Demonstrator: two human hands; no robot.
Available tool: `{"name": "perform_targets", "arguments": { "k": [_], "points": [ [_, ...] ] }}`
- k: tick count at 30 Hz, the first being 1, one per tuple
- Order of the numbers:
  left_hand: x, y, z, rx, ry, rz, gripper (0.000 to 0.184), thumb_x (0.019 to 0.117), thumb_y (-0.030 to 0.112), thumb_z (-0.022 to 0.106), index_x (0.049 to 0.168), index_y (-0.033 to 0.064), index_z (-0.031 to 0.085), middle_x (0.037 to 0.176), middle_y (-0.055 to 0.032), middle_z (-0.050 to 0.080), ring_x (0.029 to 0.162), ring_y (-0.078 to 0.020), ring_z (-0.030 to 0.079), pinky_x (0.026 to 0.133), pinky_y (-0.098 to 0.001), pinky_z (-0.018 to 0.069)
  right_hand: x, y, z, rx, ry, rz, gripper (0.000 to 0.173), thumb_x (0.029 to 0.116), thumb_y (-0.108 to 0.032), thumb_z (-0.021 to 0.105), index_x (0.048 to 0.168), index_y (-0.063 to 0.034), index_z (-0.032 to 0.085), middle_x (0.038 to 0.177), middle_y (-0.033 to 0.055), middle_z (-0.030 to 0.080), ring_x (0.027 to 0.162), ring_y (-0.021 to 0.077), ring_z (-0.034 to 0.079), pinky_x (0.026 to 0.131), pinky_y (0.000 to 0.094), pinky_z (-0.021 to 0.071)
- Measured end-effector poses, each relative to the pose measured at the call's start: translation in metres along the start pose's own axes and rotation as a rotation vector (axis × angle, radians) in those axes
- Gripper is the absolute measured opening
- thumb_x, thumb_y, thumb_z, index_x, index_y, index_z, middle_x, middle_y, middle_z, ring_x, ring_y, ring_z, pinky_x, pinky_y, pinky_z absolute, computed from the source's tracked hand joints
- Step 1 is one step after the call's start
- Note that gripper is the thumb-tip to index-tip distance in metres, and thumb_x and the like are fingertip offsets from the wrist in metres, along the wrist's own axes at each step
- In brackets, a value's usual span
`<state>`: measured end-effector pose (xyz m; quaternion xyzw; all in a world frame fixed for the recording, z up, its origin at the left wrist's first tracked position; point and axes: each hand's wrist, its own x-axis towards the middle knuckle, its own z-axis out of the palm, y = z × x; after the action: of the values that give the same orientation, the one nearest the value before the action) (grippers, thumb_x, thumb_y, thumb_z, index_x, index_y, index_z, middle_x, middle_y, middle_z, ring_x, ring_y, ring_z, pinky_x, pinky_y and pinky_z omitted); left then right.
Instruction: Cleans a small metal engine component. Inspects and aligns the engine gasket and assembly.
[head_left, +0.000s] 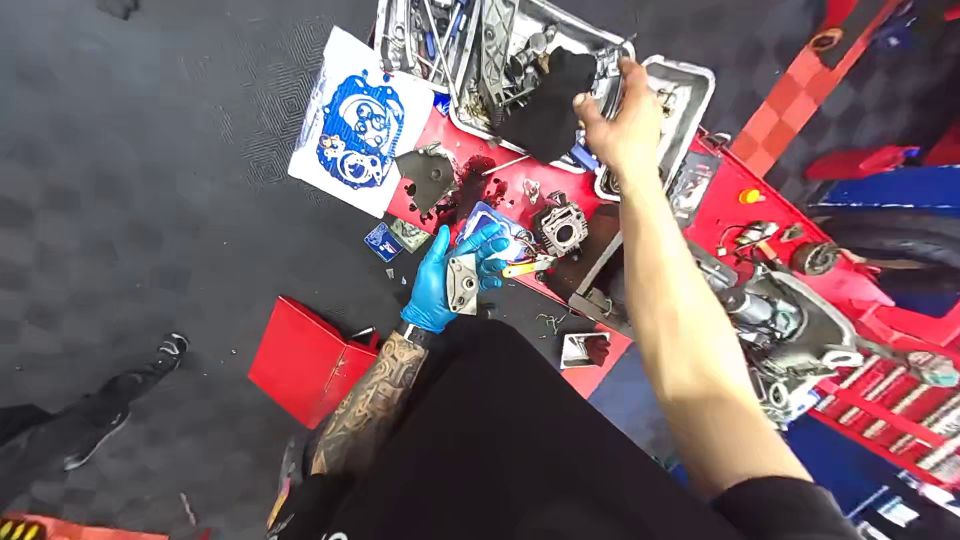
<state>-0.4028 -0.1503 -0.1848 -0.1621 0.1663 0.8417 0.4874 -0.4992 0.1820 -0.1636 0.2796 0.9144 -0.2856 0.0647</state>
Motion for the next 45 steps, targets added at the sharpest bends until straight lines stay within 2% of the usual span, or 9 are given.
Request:
{"name": "perform_targets", "arguments": {
  "k": [4,7,12,19,23,30,39,41,45],
  "points": [
    [0.014,-0.002,-0.006,0.012,-0.012,0.033,0.082,0.107,0.057,0.002,0.155,0.0049,0.043,0.15,-0.0204,0.052,0.128,-0.0326,0.06,0.105,-0.0498,0.0516,-0.117,-0.013,0.023,0.357,0.036,-0.186,0.027,0.1009,-0.027,0.064,0.113,-0.0034,0.072,0.096,0.0059,0.075,0.081,0.013,0.073,0.075,0.0354,0.0638],
    [0.014,-0.013,-0.015,0.045,0.096,0.015,0.057,0.1107,0.037,0.022,0.149,0.004,0.048,0.134,-0.0174,0.061,0.113,-0.0286,0.066,0.096,-0.0461,0.0567,-0.192,0.035,0.062,0.362,0.047,-0.002,0.021,0.1019,-0.023,0.061,0.101,-0.0048,0.07,0.081,0.0051,0.072,0.067,0.0144,0.07,0.062,0.0386,0.062],
    [-0.004,-0.047,-0.045,0.111,0.42,-0.031,0.037,0.1014,0.01,0.041,0.134,-0.0022,0.053,0.112,-0.0185,0.066,0.086,-0.0233,0.068,0.073,-0.0352,0.0593,-0.274,0.15,0.159,0.341,-0.353,0.464,0.033,0.1005,-0.034,0.059,0.109,-0.0059,0.073,0.09,0.0072,0.076,0.077,0.0198,0.075,0.076,0.0453,0.0646],
    [-0.051,-0.077,-0.007,0.287,0.327,0.035,0.061,0.1117,0.049,0.015,0.152,0.0163,0.048,0.14,-0.0178,0.061,0.102,-0.0262,0.069,0.077,-0.0366,0.0591,-0.244,0.185,0.243,0.578,0.056,0.884,0.073,0.079,-0.053,0.084,0.124,0.0001,0.061,0.095,0.0178,0.073,0.077,0.0299,0.074,0.073,0.0507,0.0631],
    [-0.064,-0.084,0.034,0.384,0.204,0.041,0.075,0.109,0.057,0.011,0.148,0.0065,0.051,0.142,-0.0194,0.059,0.103,-0.0238,0.069,0.076,-0.0313,0.0587,-0.224,0.184,0.255,0.693,0.07,1.047,0.09,0.0728,-0.038,0.092,0.14,-0.0002,0.047,0.11,0.0231,0.067,0.081,0.0316,0.072,0.07,0.0485,0.0628],
    [-0.065,-0.085,0.075,0.445,0.198,0.119,0.072,0.1097,0.056,0.013,0.14,0.0071,0.057,0.12,-0.0174,0.069,0.094,-0.0242,0.071,0.075,-0.036,0.0609,-0.239,0.181,0.237,0.954,0.022,1.14,0.051,0.0944,-0.023,0.066,0.138,-0.0021,0.05,0.114,0.0233,0.063,0.085,0.0308,0.071,0.067,0.0457,0.0634],
    [-0.055,-0.078,0.111,0.379,0.11,0.108,0.076,0.1096,0.056,0.014,0.135,-0.0016,0.058,0.114,-0.0227,0.068,0.092,-0.0286,0.071,0.077,-0.0398,0.0617,-0.217,0.185,0.257,0.716,0.039,1.098,0.073,0.0745,-0.034,0.089,0.132,-0.0005,0.057,0.114,0.0221,0.067,0.091,0.032,0.071,0.077,0.0505,0.0604],
    [-0.054,-0.075,0.119,0.403,0.108,0.149,0.073,0.1101,0.054,0.016,0.13,-0.0009,0.06,0.113,-0.0221,0.068,0.091,-0.0277,0.071,0.077,-0.0389,0.0615,-0.227,0.184,0.249,0.758,0.041,1.109,0.068,0.0806,-0.036,0.08,0.133,0.0,0.056,0.117,0.0229,0.066,0.097,0.0341,0.069,0.08,0.0538,0.0587],
    [-0.043,-0.068,0.129,0.478,0.114,0.179,0.077,0.1083,0.059,0.013,0.132,0.0024,0.059,0.103,-0.0177,0.069,0.083,-0.025,0.07,0.072,-0.0388,0.0616,-0.276,0.17,0.199,1.216,-0.019,1.133,0.039,0.1035,-0.032,0.055,0.131,-0.0049,0.051,0.091,0.0137,0.061,0.066,0.0239,0.065,0.057,0.041,0.0586]
  ]
}}
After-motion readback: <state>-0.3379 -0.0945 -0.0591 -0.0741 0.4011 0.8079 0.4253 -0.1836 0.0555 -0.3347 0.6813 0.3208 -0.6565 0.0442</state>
